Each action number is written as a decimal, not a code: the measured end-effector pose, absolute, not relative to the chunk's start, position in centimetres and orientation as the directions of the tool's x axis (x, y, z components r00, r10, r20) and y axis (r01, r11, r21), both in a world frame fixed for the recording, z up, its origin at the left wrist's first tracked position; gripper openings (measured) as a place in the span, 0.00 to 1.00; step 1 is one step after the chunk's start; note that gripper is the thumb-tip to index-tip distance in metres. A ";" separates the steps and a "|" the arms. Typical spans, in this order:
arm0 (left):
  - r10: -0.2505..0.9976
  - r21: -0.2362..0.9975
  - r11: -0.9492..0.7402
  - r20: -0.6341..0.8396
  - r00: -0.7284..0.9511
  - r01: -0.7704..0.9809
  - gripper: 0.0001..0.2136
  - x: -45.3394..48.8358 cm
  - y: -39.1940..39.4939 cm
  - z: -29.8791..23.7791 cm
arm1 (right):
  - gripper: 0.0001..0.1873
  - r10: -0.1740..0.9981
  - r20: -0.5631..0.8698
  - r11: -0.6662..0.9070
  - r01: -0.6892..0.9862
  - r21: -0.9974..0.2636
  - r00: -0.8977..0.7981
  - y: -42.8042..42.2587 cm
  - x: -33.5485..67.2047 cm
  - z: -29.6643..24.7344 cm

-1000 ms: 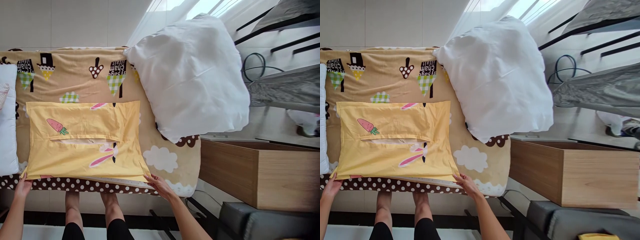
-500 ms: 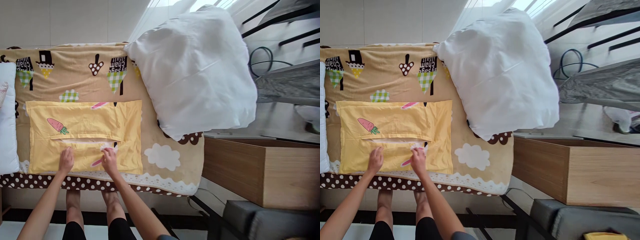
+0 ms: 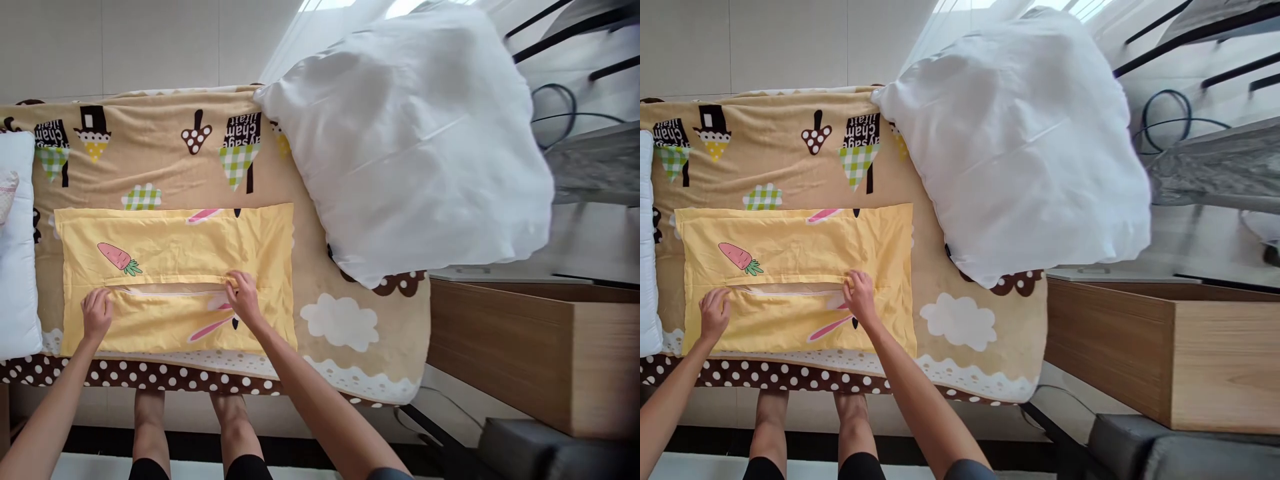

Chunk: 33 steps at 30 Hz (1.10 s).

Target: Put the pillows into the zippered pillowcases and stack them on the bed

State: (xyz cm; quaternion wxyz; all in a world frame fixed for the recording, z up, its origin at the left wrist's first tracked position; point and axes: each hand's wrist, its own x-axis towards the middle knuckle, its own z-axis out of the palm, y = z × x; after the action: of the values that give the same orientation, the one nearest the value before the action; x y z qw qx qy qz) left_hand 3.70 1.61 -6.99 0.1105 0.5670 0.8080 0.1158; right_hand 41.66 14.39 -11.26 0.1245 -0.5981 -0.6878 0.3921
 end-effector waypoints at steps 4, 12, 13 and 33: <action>0.992 0.370 0.124 -0.053 -0.112 0.921 0.22 5.0 11.3 -7.8 | 0.25 0.945 -0.134 0.157 0.771 -0.617 -0.299 19.3 37.4 -11.8; 0.993 0.407 0.092 -0.107 -0.053 0.909 0.27 12.9 23.1 -15.4 | 0.28 0.710 -0.017 0.577 0.595 -0.560 -0.704 26.7 29.0 -16.3; 0.992 0.381 0.082 -0.116 -0.040 0.921 0.27 11.1 22.9 -15.4 | 0.29 0.725 -0.021 0.570 0.617 -0.543 -0.688 27.6 31.6 -16.8; 0.993 0.334 0.008 -0.114 0.032 0.943 0.28 12.6 22.9 -15.1 | 0.28 0.886 -0.044 0.377 0.771 -0.513 -0.462 26.5 33.6 -16.6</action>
State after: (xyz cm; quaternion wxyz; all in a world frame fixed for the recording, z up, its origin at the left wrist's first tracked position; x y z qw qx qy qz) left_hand 12.60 22.86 -15.12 0.1617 0.7000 0.6913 0.0779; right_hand 33.62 26.53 -16.60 0.1200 -0.5044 -0.8211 0.2386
